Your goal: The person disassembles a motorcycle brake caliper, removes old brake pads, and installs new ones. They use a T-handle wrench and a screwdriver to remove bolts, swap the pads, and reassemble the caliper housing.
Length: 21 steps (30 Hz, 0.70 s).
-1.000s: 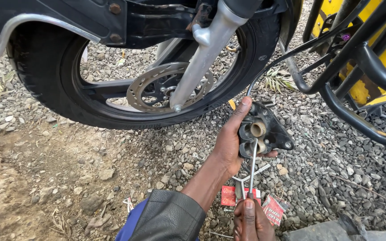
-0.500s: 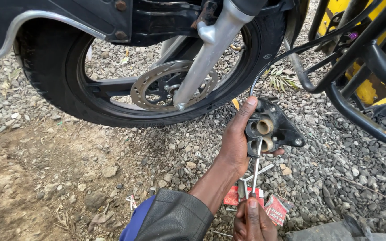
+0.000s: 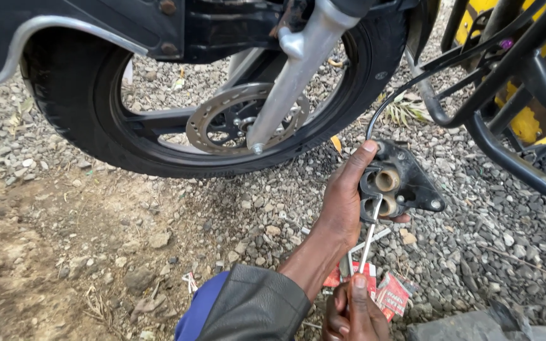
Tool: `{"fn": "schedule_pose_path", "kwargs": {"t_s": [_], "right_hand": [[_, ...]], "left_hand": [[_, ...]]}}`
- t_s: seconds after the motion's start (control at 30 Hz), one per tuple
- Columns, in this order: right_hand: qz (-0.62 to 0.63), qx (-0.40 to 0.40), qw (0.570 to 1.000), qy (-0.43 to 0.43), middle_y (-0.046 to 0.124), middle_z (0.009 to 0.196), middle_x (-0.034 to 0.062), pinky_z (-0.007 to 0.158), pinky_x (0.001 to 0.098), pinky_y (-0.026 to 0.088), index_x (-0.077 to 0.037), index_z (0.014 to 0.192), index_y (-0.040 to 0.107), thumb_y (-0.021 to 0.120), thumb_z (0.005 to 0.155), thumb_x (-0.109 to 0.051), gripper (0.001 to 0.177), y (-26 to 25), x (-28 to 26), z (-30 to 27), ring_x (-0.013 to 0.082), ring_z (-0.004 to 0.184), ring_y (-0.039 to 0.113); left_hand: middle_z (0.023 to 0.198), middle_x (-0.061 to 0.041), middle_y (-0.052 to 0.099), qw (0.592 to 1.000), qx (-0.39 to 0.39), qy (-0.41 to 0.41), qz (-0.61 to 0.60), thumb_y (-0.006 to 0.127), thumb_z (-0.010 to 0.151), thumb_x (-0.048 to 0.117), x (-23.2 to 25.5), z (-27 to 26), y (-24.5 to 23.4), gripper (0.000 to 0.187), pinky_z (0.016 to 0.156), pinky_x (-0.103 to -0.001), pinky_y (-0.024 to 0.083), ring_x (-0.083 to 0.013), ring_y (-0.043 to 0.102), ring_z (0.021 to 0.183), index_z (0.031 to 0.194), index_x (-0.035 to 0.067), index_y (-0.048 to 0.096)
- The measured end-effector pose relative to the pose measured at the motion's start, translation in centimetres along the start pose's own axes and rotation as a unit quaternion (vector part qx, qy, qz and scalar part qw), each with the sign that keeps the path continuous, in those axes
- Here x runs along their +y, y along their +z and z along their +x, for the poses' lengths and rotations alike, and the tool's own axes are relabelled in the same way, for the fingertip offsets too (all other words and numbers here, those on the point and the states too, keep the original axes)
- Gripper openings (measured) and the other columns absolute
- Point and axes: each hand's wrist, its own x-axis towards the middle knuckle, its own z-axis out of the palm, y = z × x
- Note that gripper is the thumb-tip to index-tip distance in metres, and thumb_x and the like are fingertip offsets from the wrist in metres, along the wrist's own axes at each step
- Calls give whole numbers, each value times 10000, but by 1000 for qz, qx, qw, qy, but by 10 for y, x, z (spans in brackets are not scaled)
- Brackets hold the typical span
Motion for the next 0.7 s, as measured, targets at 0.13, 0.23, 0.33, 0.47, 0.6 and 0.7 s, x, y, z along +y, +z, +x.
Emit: {"fn": "schedule_pose_path", "kwargs": {"t_s": [0.13,0.23,0.33,0.47,0.6,0.7], "right_hand": [[9,5,1000,16,231,443,70,298,344,117,-36,680,449,462,1105,-481,615,6,-5,-1,178,316,185],[39,-4,999,30,227,439,62,288,354,135,-41,697,457,464,1093,-509,613,7,-5,-2,194,299,204],[73,-18,994,75,229,446,54,288,369,161,-48,712,467,485,1081,-528,606,0,-5,-1,208,289,237],[21,1,997,77,247,434,76,283,368,176,-31,672,450,496,1087,-505,632,-3,-15,8,215,282,266],[-45,20,995,83,262,457,87,325,346,197,-25,691,477,539,1067,-514,620,-12,-20,10,226,311,292],[-132,42,990,20,328,444,116,325,357,270,28,681,545,556,1065,-465,625,-27,-18,15,235,312,341]], "left_hand": [[1019,-166,723,1000,-24,12,10,660,899,522,-2,6,2,549,545,-490,641,-345,722,863,1157,38,684],[1067,-186,724,999,-33,0,14,650,903,522,-3,6,4,564,555,-495,643,-373,727,881,1181,33,669],[1070,-195,725,1000,-11,-9,28,653,877,533,-1,2,8,588,539,-482,642,-375,731,874,1171,23,672],[1131,-234,728,999,-28,15,40,580,898,588,4,2,5,662,527,-382,641,-336,725,810,1213,13,676],[1120,-216,731,1000,-11,1,1,622,889,571,6,3,1,646,548,-440,640,-376,728,872,1186,-1,669],[1209,-230,690,991,-83,24,102,585,826,656,13,7,-7,734,609,-426,650,-399,698,1011,1277,79,626]]}}
